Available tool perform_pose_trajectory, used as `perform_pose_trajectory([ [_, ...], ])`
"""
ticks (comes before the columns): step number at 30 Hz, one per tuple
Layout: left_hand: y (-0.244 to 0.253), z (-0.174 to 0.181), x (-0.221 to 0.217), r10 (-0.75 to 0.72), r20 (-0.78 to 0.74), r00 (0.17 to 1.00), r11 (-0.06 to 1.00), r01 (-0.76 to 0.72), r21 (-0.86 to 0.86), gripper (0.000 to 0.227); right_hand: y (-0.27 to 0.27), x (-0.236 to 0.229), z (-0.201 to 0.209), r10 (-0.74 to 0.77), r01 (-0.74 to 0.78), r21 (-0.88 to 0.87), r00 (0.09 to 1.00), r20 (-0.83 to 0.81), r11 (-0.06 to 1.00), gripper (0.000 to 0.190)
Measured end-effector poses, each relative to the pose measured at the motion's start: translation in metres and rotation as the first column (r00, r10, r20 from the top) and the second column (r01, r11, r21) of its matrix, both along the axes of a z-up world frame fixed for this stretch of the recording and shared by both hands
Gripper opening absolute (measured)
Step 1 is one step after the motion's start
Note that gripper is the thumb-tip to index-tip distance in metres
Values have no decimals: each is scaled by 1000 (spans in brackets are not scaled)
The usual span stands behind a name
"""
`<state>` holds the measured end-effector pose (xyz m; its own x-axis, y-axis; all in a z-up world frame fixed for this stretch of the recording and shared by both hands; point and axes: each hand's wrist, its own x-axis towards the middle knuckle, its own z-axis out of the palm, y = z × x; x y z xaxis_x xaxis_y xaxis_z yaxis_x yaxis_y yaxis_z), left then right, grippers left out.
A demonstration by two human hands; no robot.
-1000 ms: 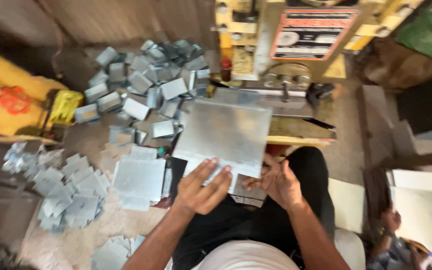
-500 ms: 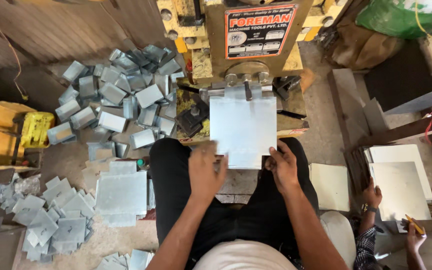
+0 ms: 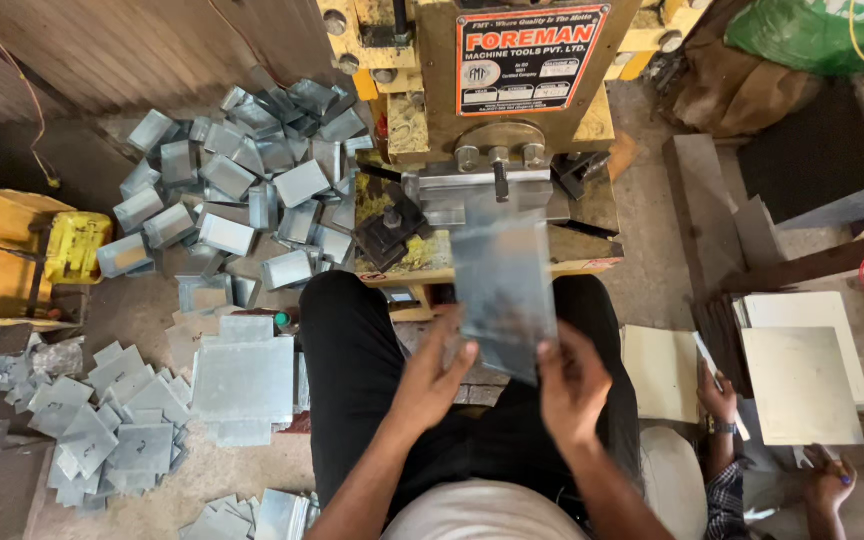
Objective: The person sits on the floor and repeatedly places flat metal sheets into a hydraulic press machine. They operate the machine to bend the sheets and then remove the finished pieces, placing them into a growing pile on the floor.
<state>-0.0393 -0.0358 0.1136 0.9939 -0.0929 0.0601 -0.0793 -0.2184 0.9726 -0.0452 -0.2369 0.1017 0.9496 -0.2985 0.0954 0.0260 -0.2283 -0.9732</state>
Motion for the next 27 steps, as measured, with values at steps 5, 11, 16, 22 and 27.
perform_pose_trajectory([
  [5, -3, -20, 3, -127, -444, 887, 754, -205, -624, 58, 34, -2, 43, 451, -275, -476, 838, 307, 835, 34],
  [11, 24, -44, 2, 4, -549, 836, 788, -341, -513, 51, 34, 2, 52, 596, -439, -493, 772, 221, 751, 34],
  [16, 37, -41, 33, -164, -512, 843, 706, -262, -658, 54, -13, 47, 30, 305, -87, -530, 890, 339, 843, 51],
  [22, 11, -36, 92, -54, -597, 800, 727, -378, -573, 48, -32, 89, -11, 248, -95, 564, 948, -200, 820, 61],
  [27, 11, -50, 72, 63, -396, 916, 883, -236, -406, 37, -42, 91, -30, 206, -107, 482, 966, -158, 870, 61],
])
